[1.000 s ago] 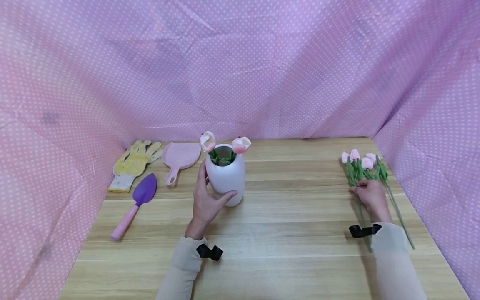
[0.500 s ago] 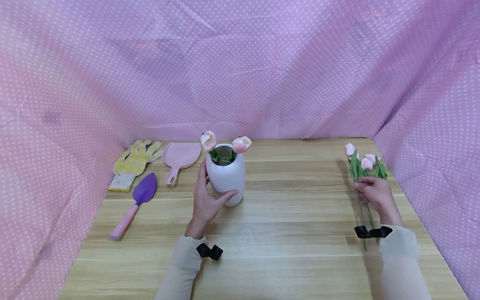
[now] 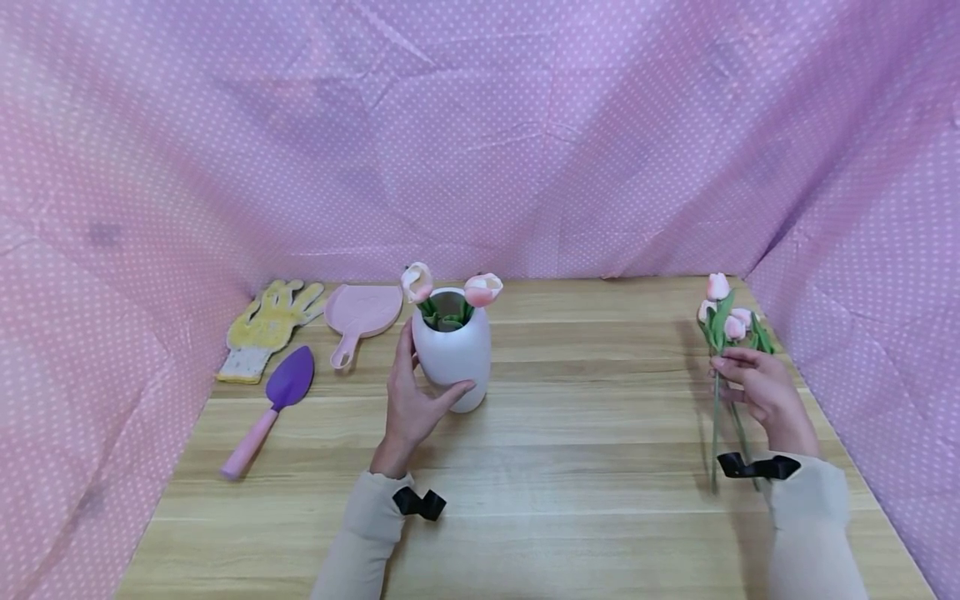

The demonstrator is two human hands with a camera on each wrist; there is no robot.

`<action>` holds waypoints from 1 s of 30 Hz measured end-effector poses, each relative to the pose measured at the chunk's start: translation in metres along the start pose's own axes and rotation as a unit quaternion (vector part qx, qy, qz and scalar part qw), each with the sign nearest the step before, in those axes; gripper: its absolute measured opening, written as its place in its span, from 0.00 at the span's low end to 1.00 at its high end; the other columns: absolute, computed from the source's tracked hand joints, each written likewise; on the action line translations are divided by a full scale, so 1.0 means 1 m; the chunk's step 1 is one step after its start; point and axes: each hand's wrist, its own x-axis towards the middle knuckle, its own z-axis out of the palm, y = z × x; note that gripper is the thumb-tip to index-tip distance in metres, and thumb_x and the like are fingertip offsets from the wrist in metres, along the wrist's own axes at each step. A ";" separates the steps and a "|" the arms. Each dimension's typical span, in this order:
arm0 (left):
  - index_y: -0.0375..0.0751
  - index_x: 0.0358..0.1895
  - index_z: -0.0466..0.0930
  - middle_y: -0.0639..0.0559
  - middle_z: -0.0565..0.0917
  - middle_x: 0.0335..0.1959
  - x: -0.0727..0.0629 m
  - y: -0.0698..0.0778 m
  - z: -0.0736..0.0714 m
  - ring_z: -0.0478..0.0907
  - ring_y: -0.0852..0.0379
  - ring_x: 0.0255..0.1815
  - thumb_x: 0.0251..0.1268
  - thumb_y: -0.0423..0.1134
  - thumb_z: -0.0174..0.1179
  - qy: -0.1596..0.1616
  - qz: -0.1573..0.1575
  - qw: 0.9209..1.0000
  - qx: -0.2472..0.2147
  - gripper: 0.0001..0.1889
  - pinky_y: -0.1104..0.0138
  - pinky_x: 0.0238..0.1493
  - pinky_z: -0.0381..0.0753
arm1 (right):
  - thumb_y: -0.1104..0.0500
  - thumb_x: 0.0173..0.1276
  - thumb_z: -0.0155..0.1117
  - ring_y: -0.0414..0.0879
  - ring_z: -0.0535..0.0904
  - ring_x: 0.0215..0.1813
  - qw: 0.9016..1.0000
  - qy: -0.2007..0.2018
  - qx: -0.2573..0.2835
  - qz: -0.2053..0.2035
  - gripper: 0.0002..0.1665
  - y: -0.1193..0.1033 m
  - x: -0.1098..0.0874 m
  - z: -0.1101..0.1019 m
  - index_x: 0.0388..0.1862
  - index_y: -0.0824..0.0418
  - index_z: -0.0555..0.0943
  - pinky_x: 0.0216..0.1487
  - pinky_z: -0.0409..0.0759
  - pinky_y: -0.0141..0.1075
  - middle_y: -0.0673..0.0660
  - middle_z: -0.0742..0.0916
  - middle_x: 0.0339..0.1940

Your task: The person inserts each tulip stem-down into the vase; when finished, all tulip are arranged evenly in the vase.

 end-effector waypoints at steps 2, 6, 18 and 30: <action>0.42 0.79 0.52 0.40 0.68 0.74 0.000 0.000 0.000 0.69 0.42 0.71 0.40 0.33 0.82 0.000 -0.001 1.000 0.000 0.60 0.40 0.66 0.75 | 0.70 0.71 0.60 0.34 0.85 0.32 1.000 -0.002 0.030 -0.009 0.16 -0.001 -0.001 -0.001 0.33 0.48 0.85 0.27 0.85 0.30 0.43 0.88 0.28; 0.42 0.79 0.52 0.41 0.68 0.74 0.000 0.000 0.000 0.69 0.42 0.71 0.40 0.34 0.82 -0.001 -0.003 1.000 0.001 0.60 0.41 0.66 0.75 | 0.72 0.71 0.59 0.36 0.86 0.32 0.996 -0.012 0.081 -0.039 0.17 -0.005 -0.002 0.001 0.34 0.52 0.86 0.25 0.84 0.30 0.46 0.89 0.29; 0.41 0.79 0.52 0.40 0.68 0.74 -0.001 0.002 0.000 0.71 0.41 0.70 0.41 0.34 0.82 -0.001 -0.005 1.000 0.007 0.60 0.42 0.66 0.76 | 0.77 0.67 0.58 0.46 0.88 0.33 0.969 -0.023 0.218 -0.117 0.13 -0.018 -0.011 0.014 0.38 0.65 0.87 0.31 0.89 0.40 0.54 0.90 0.35; 0.41 0.79 0.52 0.40 0.68 0.74 0.000 0.002 0.000 0.70 0.41 0.70 0.41 0.34 0.82 -0.001 -0.013 1.000 0.006 0.60 0.42 0.66 0.76 | 0.79 0.69 0.52 0.51 0.89 0.37 0.925 -0.038 0.352 -0.137 0.14 -0.021 -0.018 0.024 0.43 0.70 0.84 0.35 0.90 0.47 0.61 0.91 0.38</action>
